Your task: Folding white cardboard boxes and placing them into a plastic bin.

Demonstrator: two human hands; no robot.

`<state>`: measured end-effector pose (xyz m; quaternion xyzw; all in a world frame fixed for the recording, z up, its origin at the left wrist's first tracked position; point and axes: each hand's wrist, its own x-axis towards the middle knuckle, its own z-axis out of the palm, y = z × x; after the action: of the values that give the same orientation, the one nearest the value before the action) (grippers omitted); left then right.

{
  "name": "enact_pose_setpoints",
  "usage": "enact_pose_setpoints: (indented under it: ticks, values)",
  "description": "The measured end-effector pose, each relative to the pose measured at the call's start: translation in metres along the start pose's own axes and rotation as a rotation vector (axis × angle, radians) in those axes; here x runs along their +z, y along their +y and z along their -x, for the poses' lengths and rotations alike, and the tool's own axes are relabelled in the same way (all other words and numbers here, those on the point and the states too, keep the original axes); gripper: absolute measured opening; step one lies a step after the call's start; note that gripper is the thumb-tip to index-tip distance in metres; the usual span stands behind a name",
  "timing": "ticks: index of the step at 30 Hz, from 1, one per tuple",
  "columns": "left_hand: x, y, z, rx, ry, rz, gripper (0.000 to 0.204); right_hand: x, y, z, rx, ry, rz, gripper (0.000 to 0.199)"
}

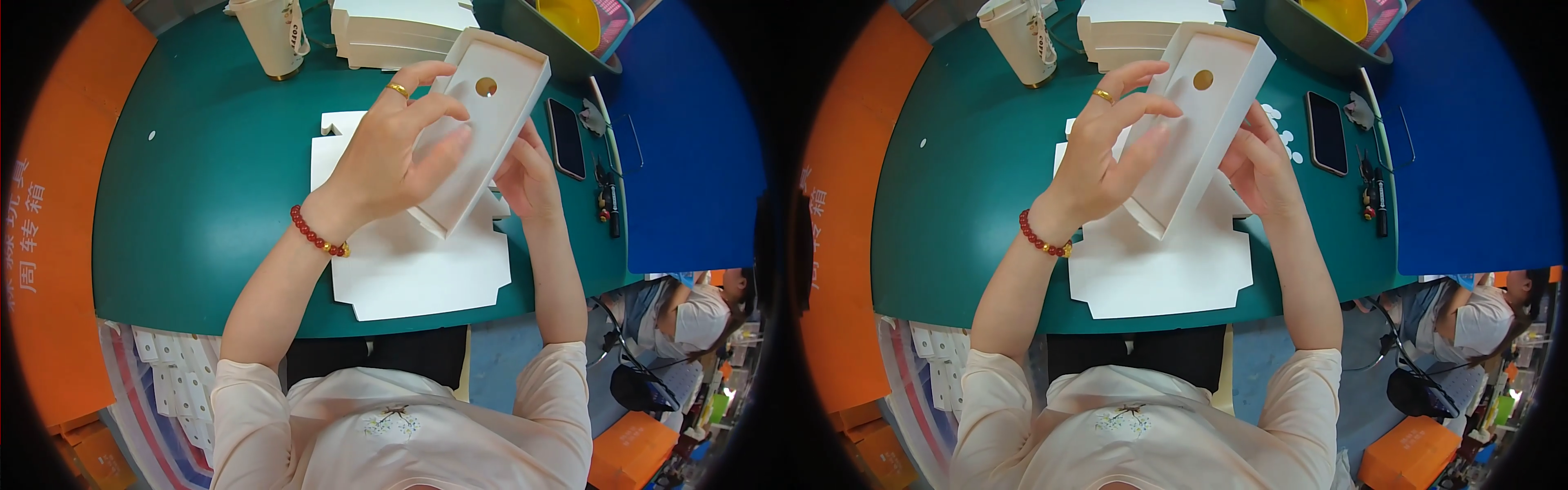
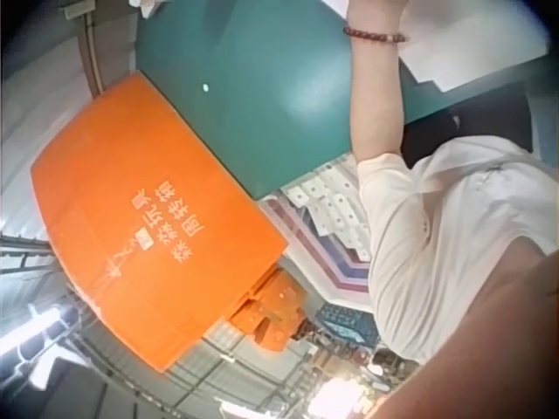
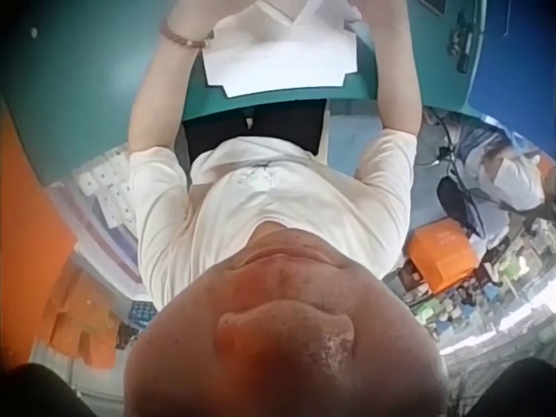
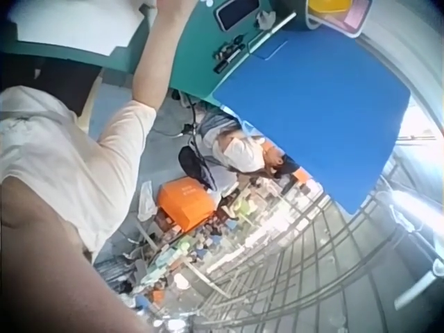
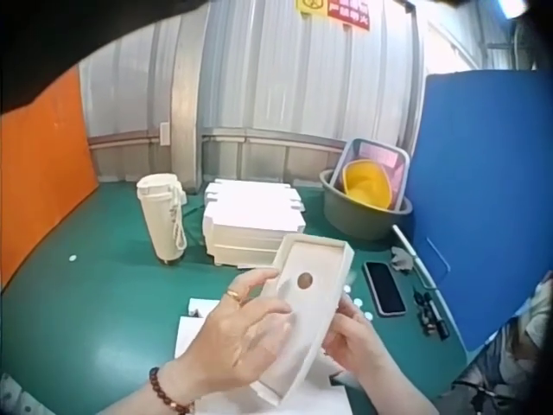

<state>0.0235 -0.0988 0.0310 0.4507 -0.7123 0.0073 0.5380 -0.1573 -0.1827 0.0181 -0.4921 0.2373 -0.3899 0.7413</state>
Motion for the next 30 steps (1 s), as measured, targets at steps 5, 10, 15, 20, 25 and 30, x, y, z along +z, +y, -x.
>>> enact_pose_setpoints:
  ticks: [5,10,15,20,25,30]
  values:
    - [0.014,0.024,0.007,-0.184,-0.224,-0.043,0.053,-0.009,0.001,-0.008,-0.055,0.012,-0.048,0.057]
    - [0.003,0.000,0.000,-0.616,-0.142,0.727,0.059,-0.003,-0.004,-0.007,-0.239,0.040,0.081,0.037]
    - [-0.035,-0.063,0.036,-0.834,-0.235,1.794,0.067,-0.017,-0.007,-0.007,-0.265,0.139,0.066,0.033]
    - [-0.034,-0.049,0.037,-0.738,-0.335,1.870,0.077,-0.003,-0.010,0.000,-0.352,0.293,0.071,0.023]
    - [-0.069,0.034,-0.026,-0.386,-0.568,0.205,0.046,-0.025,-0.009,-0.011,-0.373,0.378,0.245,0.027]
    - [-0.073,0.079,-0.049,0.092,-0.832,-0.987,0.034,-0.042,-0.008,-0.025,-0.365,0.546,0.142,0.020]
